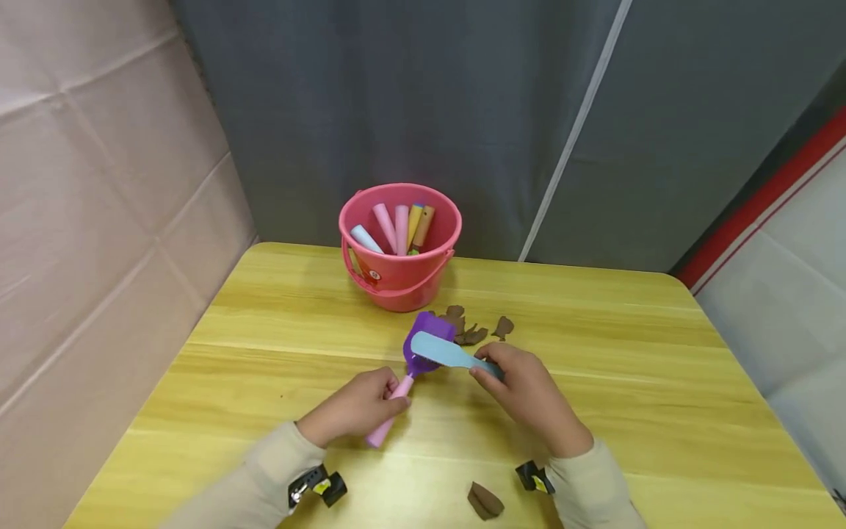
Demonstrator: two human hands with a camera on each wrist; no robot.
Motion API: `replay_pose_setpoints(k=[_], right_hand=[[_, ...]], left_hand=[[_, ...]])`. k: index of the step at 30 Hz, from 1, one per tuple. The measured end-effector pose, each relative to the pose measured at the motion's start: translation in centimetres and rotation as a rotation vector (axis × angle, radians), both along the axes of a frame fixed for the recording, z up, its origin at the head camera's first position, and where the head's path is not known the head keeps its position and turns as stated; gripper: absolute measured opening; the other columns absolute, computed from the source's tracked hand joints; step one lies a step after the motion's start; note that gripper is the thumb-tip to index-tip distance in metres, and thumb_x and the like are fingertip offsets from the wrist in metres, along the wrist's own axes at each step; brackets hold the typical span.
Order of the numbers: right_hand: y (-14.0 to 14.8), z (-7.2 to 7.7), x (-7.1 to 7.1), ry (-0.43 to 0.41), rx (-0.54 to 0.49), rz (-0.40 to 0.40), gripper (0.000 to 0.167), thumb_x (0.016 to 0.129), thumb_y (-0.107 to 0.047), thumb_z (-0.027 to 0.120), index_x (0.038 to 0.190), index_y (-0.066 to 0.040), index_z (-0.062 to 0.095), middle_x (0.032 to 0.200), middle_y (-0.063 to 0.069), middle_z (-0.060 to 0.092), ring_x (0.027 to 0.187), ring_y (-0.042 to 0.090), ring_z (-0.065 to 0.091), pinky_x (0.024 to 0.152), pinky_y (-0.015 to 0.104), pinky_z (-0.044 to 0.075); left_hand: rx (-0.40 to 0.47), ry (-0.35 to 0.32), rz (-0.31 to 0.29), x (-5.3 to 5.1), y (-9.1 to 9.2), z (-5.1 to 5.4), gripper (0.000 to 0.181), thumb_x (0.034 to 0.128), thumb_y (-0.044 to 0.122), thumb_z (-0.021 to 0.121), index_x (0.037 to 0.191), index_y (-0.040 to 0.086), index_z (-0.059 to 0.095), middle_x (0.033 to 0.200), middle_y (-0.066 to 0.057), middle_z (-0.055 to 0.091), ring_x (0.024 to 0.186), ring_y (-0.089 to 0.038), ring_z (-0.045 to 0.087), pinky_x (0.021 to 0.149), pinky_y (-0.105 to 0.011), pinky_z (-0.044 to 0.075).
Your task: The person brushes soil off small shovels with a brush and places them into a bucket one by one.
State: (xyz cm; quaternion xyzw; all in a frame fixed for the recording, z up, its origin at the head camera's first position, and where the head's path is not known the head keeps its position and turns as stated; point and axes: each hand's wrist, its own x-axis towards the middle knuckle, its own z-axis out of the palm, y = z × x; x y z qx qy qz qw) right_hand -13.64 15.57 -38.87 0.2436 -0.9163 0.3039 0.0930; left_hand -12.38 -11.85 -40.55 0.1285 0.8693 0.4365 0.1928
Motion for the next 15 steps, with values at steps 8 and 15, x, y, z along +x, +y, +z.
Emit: replay_pose_setpoints(k=[8, 15], right_hand=[[-0.3, -0.6, 0.2, 0.052, 0.115, -0.080, 0.015, 0.086, -0.018, 0.079, 0.092, -0.012, 0.067, 0.073, -0.009, 0.052, 0.060, 0.009, 0.044, 0.056, 0.027, 0.040], [0.2, -0.7, 0.1, 0.046, 0.130, -0.147, 0.014, 0.088, -0.020, 0.077, 0.092, -0.013, 0.066, 0.070, -0.008, 0.052, 0.057, 0.010, 0.043, 0.054, 0.028, 0.038]], left_hand=[[0.042, -0.007, 0.026, 0.3, 2.7, 0.1, 0.026, 0.0925, 0.025, 0.070, 0.092, 0.003, 0.054, 0.075, -0.007, 0.057, 0.056, -0.015, 0.058, 0.046, -0.029, 0.050], [0.065, -0.024, 0.054, 0.9, 3.6, 0.9, 0.027, 0.0924, 0.024, 0.070, 0.092, 0.003, 0.053, 0.074, -0.009, 0.056, 0.053, -0.015, 0.059, 0.044, -0.029, 0.049]])
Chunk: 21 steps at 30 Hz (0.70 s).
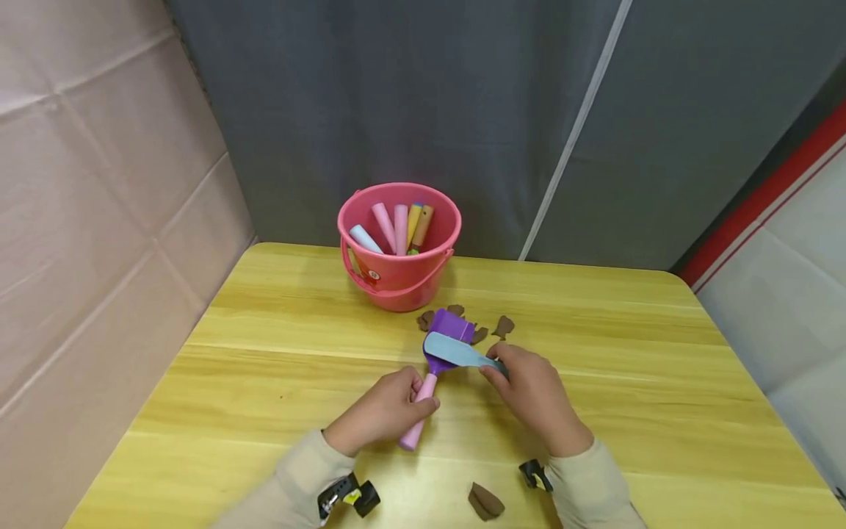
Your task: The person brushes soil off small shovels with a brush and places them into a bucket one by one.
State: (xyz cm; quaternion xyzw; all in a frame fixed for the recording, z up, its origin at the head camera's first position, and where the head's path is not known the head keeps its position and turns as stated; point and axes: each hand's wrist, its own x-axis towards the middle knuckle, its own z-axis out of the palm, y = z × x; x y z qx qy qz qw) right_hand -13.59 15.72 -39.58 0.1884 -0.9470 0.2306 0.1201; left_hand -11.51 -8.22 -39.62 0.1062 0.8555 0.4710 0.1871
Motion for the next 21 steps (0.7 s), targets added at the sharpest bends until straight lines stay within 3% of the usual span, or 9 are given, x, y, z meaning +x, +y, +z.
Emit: replay_pose_setpoints(k=[21], right_hand=[[0.37, 0.09, -0.06, 0.017, -0.038, -0.038, 0.016, 0.087, -0.017, 0.078, 0.088, -0.012, 0.063, 0.065, -0.009, 0.052, 0.055, 0.010, 0.042, 0.052, 0.029, 0.037]], left_hand=[[0.036, 0.017, -0.007, 0.84, 0.43, 0.34, 0.027, 0.0922, 0.023, 0.070, 0.091, 0.003, 0.053, 0.072, -0.007, 0.055, 0.053, -0.014, 0.057, 0.044, -0.026, 0.045]])
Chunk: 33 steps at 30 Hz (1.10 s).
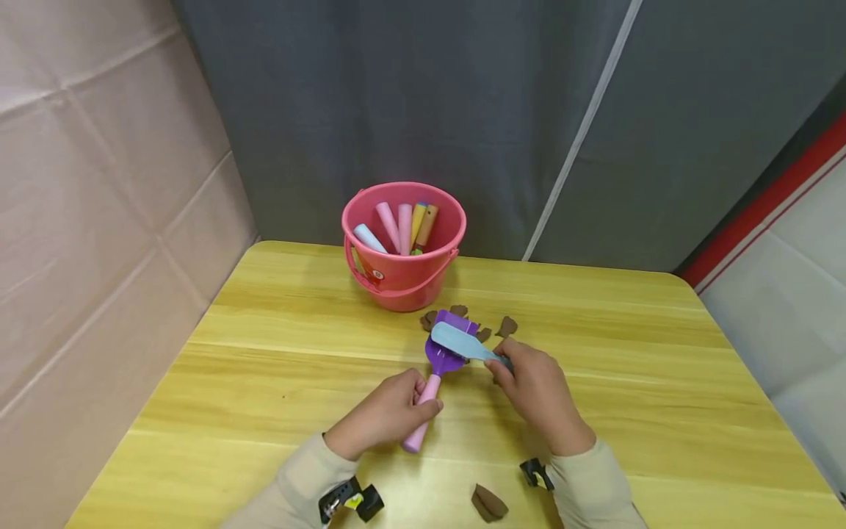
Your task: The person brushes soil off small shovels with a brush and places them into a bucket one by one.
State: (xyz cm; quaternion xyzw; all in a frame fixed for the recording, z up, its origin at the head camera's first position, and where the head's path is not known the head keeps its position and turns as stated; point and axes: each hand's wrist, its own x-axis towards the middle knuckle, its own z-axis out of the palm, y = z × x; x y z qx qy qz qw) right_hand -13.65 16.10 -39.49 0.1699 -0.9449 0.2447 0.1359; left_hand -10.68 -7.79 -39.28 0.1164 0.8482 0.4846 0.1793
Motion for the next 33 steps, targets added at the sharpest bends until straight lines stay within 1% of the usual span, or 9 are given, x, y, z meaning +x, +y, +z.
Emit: replay_pose_setpoints(k=[4, 10, 16, 22, 24, 26, 30, 31, 33], right_hand=[[0.0, 0.0, -0.1, 0.005, -0.004, -0.002, 0.016, 0.087, -0.017, 0.078, 0.088, -0.011, 0.063, 0.065, -0.008, 0.050, 0.055, 0.011, 0.042, 0.052, 0.030, 0.037], [-0.1, 0.0, -0.1, -0.011, -0.005, -0.015, 0.015, 0.088, -0.018, 0.077, 0.089, -0.011, 0.064, 0.065, -0.008, 0.051, 0.055, 0.011, 0.042, 0.052, 0.030, 0.037], [0.0, 0.1, -0.1, -0.005, -0.011, -0.020, 0.015, 0.088, -0.017, 0.077, 0.090, -0.011, 0.064, 0.065, -0.007, 0.052, 0.055, 0.011, 0.042, 0.053, 0.030, 0.037], [0.0, 0.1, -0.2, 0.004, -0.012, -0.016, 0.015, 0.089, -0.017, 0.076, 0.091, -0.010, 0.064, 0.066, -0.006, 0.051, 0.055, 0.011, 0.042, 0.052, 0.030, 0.036], [0.1, 0.1, -0.3, 0.003, -0.012, -0.027, 0.014, 0.090, -0.017, 0.075, 0.092, -0.009, 0.064, 0.067, -0.005, 0.052, 0.055, 0.012, 0.043, 0.052, 0.030, 0.037], [0.5, -0.1, -0.7, 0.025, -0.006, -0.063, 0.014, 0.091, -0.017, 0.074, 0.092, -0.007, 0.064, 0.067, -0.002, 0.053, 0.056, 0.014, 0.043, 0.051, 0.031, 0.037], [1.6, -0.4, -1.4, 0.043, -0.051, -0.136, 0.014, 0.092, -0.015, 0.073, 0.092, -0.004, 0.063, 0.066, 0.002, 0.052, 0.054, 0.018, 0.043, 0.050, 0.033, 0.035], [1.8, -0.4, -1.5, 0.044, -0.066, -0.139, 0.014, 0.092, -0.015, 0.072, 0.092, -0.004, 0.063, 0.066, 0.002, 0.051, 0.055, 0.017, 0.042, 0.051, 0.032, 0.034], [1.9, -0.2, -1.4, 0.018, -0.100, -0.105, 0.014, 0.092, -0.015, 0.072, 0.094, -0.005, 0.063, 0.067, 0.001, 0.051, 0.055, 0.016, 0.041, 0.051, 0.031, 0.034]], left_hand=[[0.008, -0.004, 0.006, 0.1, 0.0, 0.0, 0.026, 0.0923, 0.023, 0.070, 0.092, 0.002, 0.053, 0.073, -0.007, 0.055, 0.053, -0.014, 0.057, 0.044, -0.027, 0.046], [0.017, -0.002, 0.012, 0.3, 0.1, 0.0, 0.025, 0.0930, 0.021, 0.069, 0.092, 0.002, 0.053, 0.074, -0.008, 0.055, 0.053, -0.014, 0.057, 0.043, -0.028, 0.048], [0.019, 0.000, 0.010, 0.5, 0.1, 0.2, 0.025, 0.0934, 0.022, 0.069, 0.091, 0.003, 0.052, 0.073, -0.007, 0.055, 0.052, -0.013, 0.056, 0.042, -0.027, 0.046], [0.027, -0.007, 0.009, 0.5, 0.0, 0.2, 0.026, 0.0935, 0.023, 0.069, 0.092, 0.002, 0.052, 0.074, -0.008, 0.055, 0.053, -0.014, 0.057, 0.043, -0.027, 0.047], [0.026, -0.009, 0.004, 0.4, 0.0, 0.1, 0.026, 0.0935, 0.023, 0.069, 0.092, 0.002, 0.052, 0.075, -0.008, 0.055, 0.054, -0.014, 0.057, 0.044, -0.027, 0.048], [0.029, -0.021, -0.012, 0.4, 0.0, -0.1, 0.025, 0.0925, 0.021, 0.070, 0.091, 0.003, 0.053, 0.075, -0.008, 0.055, 0.056, -0.014, 0.057, 0.045, -0.028, 0.049], [0.020, -0.040, -0.038, 0.5, 0.0, -1.2, 0.024, 0.0917, 0.022, 0.071, 0.091, 0.004, 0.054, 0.074, -0.006, 0.055, 0.057, -0.013, 0.057, 0.047, -0.028, 0.050], [0.017, -0.041, -0.037, 0.5, 0.0, -1.4, 0.024, 0.0917, 0.022, 0.071, 0.091, 0.004, 0.055, 0.075, -0.006, 0.056, 0.057, -0.013, 0.057, 0.047, -0.028, 0.050], [0.001, -0.034, -0.021, 0.4, -0.1, -1.9, 0.025, 0.0928, 0.024, 0.070, 0.092, 0.004, 0.054, 0.075, -0.006, 0.056, 0.056, -0.014, 0.057, 0.046, -0.028, 0.050]])
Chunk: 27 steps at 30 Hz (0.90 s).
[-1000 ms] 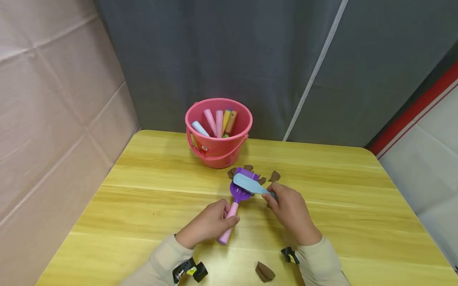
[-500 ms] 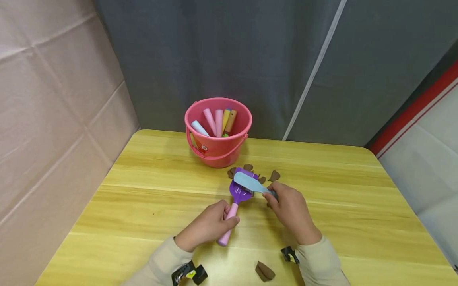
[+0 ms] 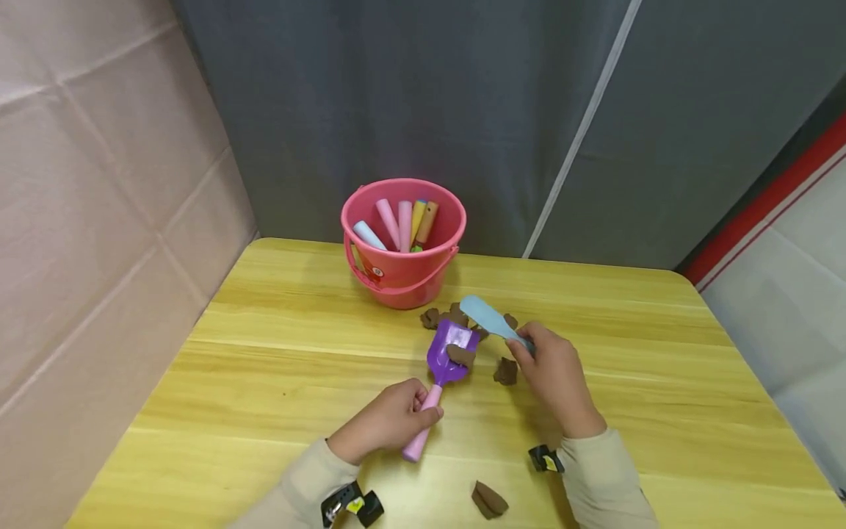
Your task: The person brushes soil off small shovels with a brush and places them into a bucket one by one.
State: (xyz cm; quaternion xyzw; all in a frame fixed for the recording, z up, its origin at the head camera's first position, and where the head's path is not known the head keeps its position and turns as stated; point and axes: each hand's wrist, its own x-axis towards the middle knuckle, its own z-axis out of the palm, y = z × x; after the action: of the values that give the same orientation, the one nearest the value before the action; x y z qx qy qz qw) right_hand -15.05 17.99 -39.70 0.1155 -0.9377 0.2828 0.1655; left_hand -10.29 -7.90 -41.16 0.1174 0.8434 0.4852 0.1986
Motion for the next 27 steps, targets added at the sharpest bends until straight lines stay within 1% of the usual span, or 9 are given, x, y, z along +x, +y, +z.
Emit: replay_pose_setpoints(k=[2, 6, 8, 10, 13, 16, 22, 27], right_hand=[[-0.1, 0.3, 0.3, -0.022, -0.007, 0.070, 0.013, 0.092, -0.017, 0.072, 0.094, -0.007, 0.063, 0.069, -0.002, 0.053, 0.057, 0.013, 0.042, 0.052, 0.029, 0.035], [-0.5, 0.6, 0.9, -0.075, 0.029, 0.280, 0.012, 0.090, -0.017, 0.075, 0.090, -0.012, 0.064, 0.072, -0.009, 0.054, 0.061, 0.008, 0.044, 0.055, 0.026, 0.040], [-0.7, 0.6, 1.0, -0.081, 0.060, 0.329, 0.013, 0.088, -0.018, 0.077, 0.088, -0.015, 0.064, 0.072, -0.012, 0.053, 0.061, 0.006, 0.044, 0.056, 0.025, 0.040], [-0.8, 0.6, 1.0, -0.072, 0.088, 0.323, 0.015, 0.087, -0.018, 0.078, 0.086, -0.016, 0.064, 0.071, -0.013, 0.052, 0.061, 0.005, 0.044, 0.056, 0.025, 0.040], [-0.9, 0.5, 0.9, -0.042, 0.121, 0.253, 0.016, 0.087, -0.019, 0.078, 0.084, -0.017, 0.062, 0.068, -0.013, 0.050, 0.058, 0.006, 0.043, 0.055, 0.026, 0.038], [-1.0, 0.4, 0.9, -0.047, 0.122, 0.216, 0.016, 0.088, -0.020, 0.077, 0.083, -0.017, 0.062, 0.067, -0.012, 0.050, 0.057, 0.008, 0.043, 0.054, 0.027, 0.038], [-1.1, 0.4, 0.9, -0.093, 0.106, 0.187, 0.014, 0.090, -0.021, 0.075, 0.086, -0.015, 0.063, 0.066, -0.012, 0.051, 0.056, 0.009, 0.043, 0.053, 0.027, 0.038], [-1.1, 0.5, 0.8, -0.104, 0.100, 0.178, 0.014, 0.091, -0.022, 0.074, 0.087, -0.014, 0.063, 0.066, -0.011, 0.051, 0.056, 0.009, 0.044, 0.052, 0.027, 0.038]], left_hand=[[-0.001, 0.005, 0.014, -0.2, -0.1, -0.2, 0.026, 0.0938, 0.024, 0.068, 0.093, 0.003, 0.054, 0.076, -0.008, 0.056, 0.056, -0.015, 0.058, 0.046, -0.029, 0.050], [0.005, 0.016, 0.018, -0.6, -0.3, 0.0, 0.026, 0.0942, 0.024, 0.068, 0.093, 0.003, 0.054, 0.076, -0.008, 0.056, 0.057, -0.015, 0.058, 0.047, -0.029, 0.050], [0.007, 0.021, 0.018, -0.7, -0.3, 0.3, 0.026, 0.0942, 0.024, 0.068, 0.093, 0.003, 0.054, 0.076, -0.008, 0.055, 0.057, -0.015, 0.057, 0.047, -0.028, 0.049], [0.015, 0.023, 0.019, -0.7, -0.2, 0.5, 0.025, 0.0941, 0.023, 0.068, 0.093, 0.003, 0.054, 0.076, -0.008, 0.055, 0.057, -0.015, 0.056, 0.046, -0.027, 0.048], [0.023, 0.025, 0.014, -0.6, -0.1, 0.7, 0.024, 0.0945, 0.023, 0.067, 0.094, 0.003, 0.054, 0.074, -0.007, 0.055, 0.055, -0.014, 0.055, 0.045, -0.025, 0.046], [0.036, 0.024, 0.010, -0.5, 0.0, 0.9, 0.023, 0.0946, 0.021, 0.067, 0.094, 0.003, 0.054, 0.073, -0.007, 0.055, 0.054, -0.013, 0.055, 0.044, -0.025, 0.045], [0.035, 0.020, 0.018, -0.2, 0.1, 0.7, 0.022, 0.0941, 0.021, 0.068, 0.095, 0.004, 0.054, 0.073, -0.007, 0.055, 0.055, -0.013, 0.056, 0.044, -0.026, 0.047], [0.040, 0.018, 0.019, -0.1, 0.1, 0.9, 0.023, 0.0938, 0.021, 0.069, 0.096, 0.004, 0.054, 0.074, -0.007, 0.055, 0.055, -0.014, 0.056, 0.044, -0.027, 0.048]])
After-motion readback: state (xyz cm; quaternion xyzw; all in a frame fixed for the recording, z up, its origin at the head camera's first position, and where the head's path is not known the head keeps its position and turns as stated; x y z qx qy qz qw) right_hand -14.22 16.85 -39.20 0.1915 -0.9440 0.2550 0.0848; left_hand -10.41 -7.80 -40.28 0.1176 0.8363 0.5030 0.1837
